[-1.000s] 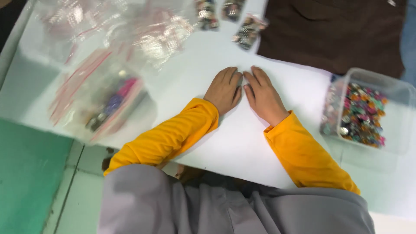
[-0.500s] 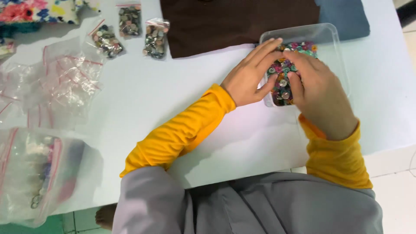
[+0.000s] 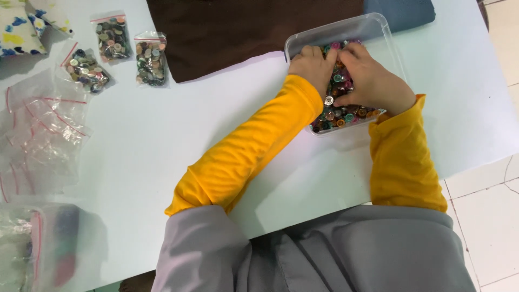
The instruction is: Sorting small colorful buttons from a container and placing them into small plastic bags
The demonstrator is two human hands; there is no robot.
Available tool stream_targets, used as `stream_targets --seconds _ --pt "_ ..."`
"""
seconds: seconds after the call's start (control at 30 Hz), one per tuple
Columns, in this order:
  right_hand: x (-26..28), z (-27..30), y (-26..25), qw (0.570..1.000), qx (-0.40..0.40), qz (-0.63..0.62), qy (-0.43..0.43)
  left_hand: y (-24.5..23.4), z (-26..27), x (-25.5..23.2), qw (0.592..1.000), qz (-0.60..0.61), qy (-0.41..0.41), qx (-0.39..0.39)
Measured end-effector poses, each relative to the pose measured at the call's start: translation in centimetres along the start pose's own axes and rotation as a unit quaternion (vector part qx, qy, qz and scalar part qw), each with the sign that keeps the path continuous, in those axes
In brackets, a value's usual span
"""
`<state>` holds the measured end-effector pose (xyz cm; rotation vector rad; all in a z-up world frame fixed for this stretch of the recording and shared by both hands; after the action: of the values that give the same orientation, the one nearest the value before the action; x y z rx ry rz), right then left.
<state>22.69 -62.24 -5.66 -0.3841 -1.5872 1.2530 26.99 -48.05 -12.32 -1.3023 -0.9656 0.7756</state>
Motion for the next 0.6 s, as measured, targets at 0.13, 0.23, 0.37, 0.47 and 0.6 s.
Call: stream_targets --seconds 0.13,0.23,0.37,0.47,0.6 --pt "-0.3 0.2 0.4 0.999 0.022 0.008 0.034 0.4 -0.8 0.3 1.0 0.026 0.005 0.014" --pt "-0.1 0.8 0.6 0.998 0.029 -0.017 0.045 -0.7 -0.1 0.9 0.993 0.067 0.014 0.097" --pt "-0.1 1.0 0.6 0.998 -0.05 0.013 -0.031 -2.3 0.5 2.3 0.976 0.189 0.037 0.1" --pt "0.1 0.9 0.4 0.992 -0.107 0.013 -0.059 -2.4 0.4 3.1 0.96 0.27 0.057 0.047" --pt "2.4 0.5 -0.9 0.977 -0.195 -0.015 -0.087 -3.1 0.4 3.7 0.94 0.33 0.085 0.001"
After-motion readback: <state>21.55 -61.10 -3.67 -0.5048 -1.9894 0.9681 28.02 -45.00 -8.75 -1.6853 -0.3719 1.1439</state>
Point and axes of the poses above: each hand's wrist, its own z-axis away from the middle knuckle, its own y-axis out of the palm, x = y × z, the point moved 1 cm from there along -z, towards the middle knuckle, and after that the axes turned 4 degrees about -y, right-handed, at the moved point
